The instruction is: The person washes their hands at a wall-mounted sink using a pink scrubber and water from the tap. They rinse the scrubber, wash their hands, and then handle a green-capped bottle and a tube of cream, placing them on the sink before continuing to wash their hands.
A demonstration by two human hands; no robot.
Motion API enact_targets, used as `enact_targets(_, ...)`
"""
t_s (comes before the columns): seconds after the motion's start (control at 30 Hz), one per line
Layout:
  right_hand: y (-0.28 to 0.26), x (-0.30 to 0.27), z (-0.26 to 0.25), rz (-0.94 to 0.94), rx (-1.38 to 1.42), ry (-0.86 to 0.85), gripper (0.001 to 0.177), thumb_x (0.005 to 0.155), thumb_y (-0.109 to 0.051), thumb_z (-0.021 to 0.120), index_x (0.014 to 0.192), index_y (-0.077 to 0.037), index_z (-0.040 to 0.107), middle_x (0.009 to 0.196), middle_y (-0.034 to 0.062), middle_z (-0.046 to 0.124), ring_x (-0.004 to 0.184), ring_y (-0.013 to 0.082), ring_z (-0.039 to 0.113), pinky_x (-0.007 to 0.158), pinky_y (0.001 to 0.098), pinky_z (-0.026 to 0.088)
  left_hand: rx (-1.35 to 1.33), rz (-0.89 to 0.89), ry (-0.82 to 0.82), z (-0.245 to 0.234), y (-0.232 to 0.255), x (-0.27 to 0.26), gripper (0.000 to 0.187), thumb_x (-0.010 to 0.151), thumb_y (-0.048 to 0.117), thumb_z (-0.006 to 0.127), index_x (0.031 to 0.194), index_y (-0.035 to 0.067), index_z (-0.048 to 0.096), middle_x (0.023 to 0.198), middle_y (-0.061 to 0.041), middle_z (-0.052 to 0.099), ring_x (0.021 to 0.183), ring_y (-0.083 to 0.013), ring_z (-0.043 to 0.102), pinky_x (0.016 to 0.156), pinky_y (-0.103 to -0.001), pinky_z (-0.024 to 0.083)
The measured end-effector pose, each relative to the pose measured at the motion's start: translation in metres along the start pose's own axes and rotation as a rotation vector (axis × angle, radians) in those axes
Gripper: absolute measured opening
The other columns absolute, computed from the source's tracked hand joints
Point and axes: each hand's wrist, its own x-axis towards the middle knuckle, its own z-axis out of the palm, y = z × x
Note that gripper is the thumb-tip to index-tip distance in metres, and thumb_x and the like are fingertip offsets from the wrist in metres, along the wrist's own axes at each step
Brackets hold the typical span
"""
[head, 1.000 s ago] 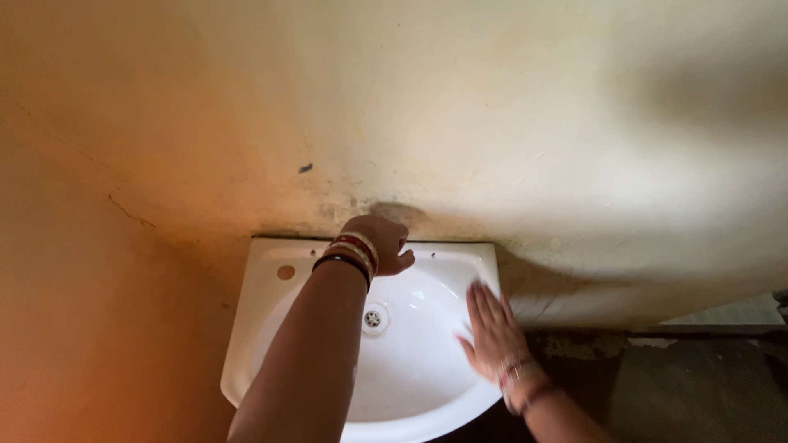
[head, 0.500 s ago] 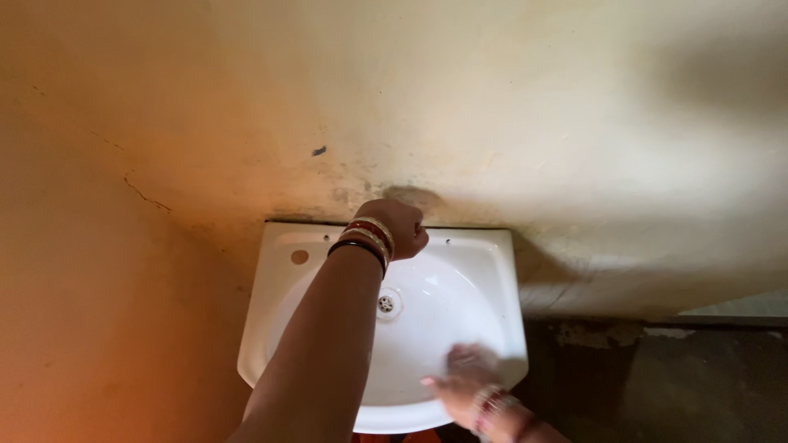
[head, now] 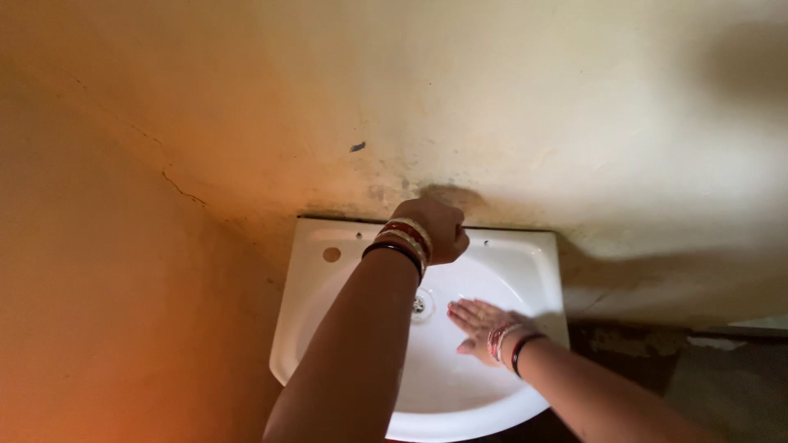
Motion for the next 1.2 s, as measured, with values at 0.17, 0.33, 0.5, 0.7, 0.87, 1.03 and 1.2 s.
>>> enact_targets(0.17,-0.036,0.024,0.004,0.108,0.059,0.162,0.081,0.11,-0.051,0.027,0.162,0.002,-0.006,0.172,0.0173,-0.011,0.159,0.0278,-0.008,0.129,0.0409,-0.001,-0.017,-0.03,-0.049,-0.002,0.001,0.002,0.032,0.09,0.036,0.052,0.096,0.015,0.076,0.093,-0.01,0.076,0.09,-0.0314,0.072,0.085,-0.046,0.059)
enact_targets(0.33,-0.047,0.055,0.016,-0.004,0.182,0.238,0.081,0.106,-0.047,0.032,0.164,-0.001,-0.002,0.173,0.0151,-0.005,0.159,0.0264,-0.005,0.129,0.0404,0.001,0.025,-0.013,-0.105,-0.004,0.001,0.002,0.035,0.09,0.038,0.052,0.097,0.014,0.076,0.095,-0.01,0.077,0.091,-0.0306,0.073,0.086,-0.046,0.059)
enact_targets(0.5,-0.066,0.081,0.021,0.138,0.319,0.363,0.076,0.106,-0.04,0.035,0.162,-0.003,-0.001,0.172,0.0126,-0.008,0.158,0.0268,-0.011,0.127,0.0466,-0.003,0.012,-0.003,-0.057,-0.001,0.0,0.0,0.034,0.088,0.037,0.054,0.101,0.014,0.076,0.098,-0.01,0.077,0.095,-0.03,0.072,0.086,-0.047,0.059)
enact_targets(0.7,-0.075,0.096,-0.004,0.228,0.808,0.513,0.065,0.106,-0.041,0.037,0.152,0.002,0.02,0.161,0.0191,0.016,0.149,0.03,0.016,0.123,0.0455,0.016,0.042,-0.033,-0.099,-0.004,0.003,0.002,0.036,0.089,0.041,0.054,0.104,0.014,0.074,0.102,-0.011,0.076,0.097,-0.0301,0.071,0.088,-0.047,0.058)
enact_targets(0.87,-0.099,0.147,0.01,-0.266,1.145,0.973,0.054,0.101,-0.025,0.049,0.149,-0.004,0.036,0.146,0.0172,0.043,0.129,0.0313,0.045,0.107,0.0441,0.04,0.031,-0.02,-0.091,-0.008,0.002,0.0,0.035,0.089,0.039,0.054,0.097,0.013,0.076,0.095,-0.01,0.077,0.092,-0.0299,0.072,0.085,-0.046,0.059)
enact_targets(1.03,-0.053,0.135,0.03,0.41,0.857,1.29,0.054,0.089,-0.015,0.061,0.142,-0.011,0.049,0.132,0.0124,0.062,0.119,0.0316,0.062,0.101,0.0462,0.051,0.006,-0.038,-0.09,-0.006,0.0,-0.001,0.033,0.089,0.037,0.053,0.092,0.014,0.076,0.086,-0.01,0.077,0.084,-0.0282,0.074,0.082,-0.045,0.06)
enact_targets(1.2,-0.054,0.12,0.019,0.409,0.627,1.13,0.069,0.084,-0.014,0.066,0.149,-0.02,0.043,0.131,0.0127,0.059,0.122,0.031,0.058,0.104,0.0489,0.046,-0.015,-0.051,-0.081,-0.006,0.001,-0.001,0.031,0.088,0.036,0.053,0.092,0.015,0.075,0.085,-0.009,0.077,0.082,-0.0287,0.074,0.08,-0.044,0.061)
